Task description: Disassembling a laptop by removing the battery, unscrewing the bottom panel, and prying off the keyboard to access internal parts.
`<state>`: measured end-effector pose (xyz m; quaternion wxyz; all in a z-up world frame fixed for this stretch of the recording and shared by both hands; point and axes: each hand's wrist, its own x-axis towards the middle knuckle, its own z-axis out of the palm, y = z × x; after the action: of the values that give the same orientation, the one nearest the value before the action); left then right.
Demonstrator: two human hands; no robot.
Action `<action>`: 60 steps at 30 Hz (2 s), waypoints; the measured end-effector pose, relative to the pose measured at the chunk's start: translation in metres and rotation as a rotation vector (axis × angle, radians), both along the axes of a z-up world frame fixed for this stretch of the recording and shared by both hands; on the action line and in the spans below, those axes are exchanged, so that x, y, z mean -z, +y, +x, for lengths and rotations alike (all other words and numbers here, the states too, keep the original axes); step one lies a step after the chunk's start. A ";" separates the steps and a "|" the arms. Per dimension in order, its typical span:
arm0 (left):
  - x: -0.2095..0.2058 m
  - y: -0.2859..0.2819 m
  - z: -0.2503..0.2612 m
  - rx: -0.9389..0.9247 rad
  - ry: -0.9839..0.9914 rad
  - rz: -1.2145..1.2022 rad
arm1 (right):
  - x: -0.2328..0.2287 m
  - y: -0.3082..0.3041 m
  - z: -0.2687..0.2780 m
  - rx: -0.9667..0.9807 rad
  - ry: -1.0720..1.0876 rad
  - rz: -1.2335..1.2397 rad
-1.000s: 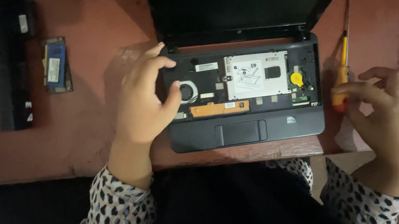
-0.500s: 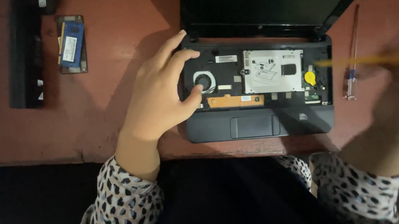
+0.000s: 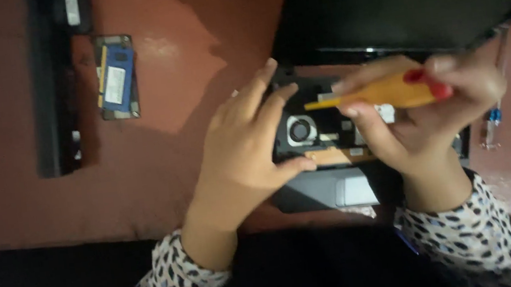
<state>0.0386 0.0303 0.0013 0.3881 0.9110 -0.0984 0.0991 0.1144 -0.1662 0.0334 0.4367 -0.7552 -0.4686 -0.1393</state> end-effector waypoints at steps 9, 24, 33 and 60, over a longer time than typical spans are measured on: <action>-0.004 -0.002 -0.002 -0.054 0.077 -0.024 | -0.012 0.010 0.000 -0.013 -0.019 -0.120; -0.003 -0.003 -0.003 -0.044 0.073 -0.064 | 0.003 -0.007 -0.008 0.020 0.072 -0.065; 0.000 -0.003 -0.006 -0.049 0.021 -0.026 | -0.004 0.009 -0.013 -0.211 0.348 -0.042; 0.000 -0.004 -0.004 -0.051 0.013 -0.037 | -0.001 0.005 -0.008 -0.117 0.351 -0.005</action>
<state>0.0348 0.0264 0.0013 0.4028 0.9065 -0.0709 0.1045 0.1063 -0.1608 0.0342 0.5172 -0.7405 -0.4287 0.0216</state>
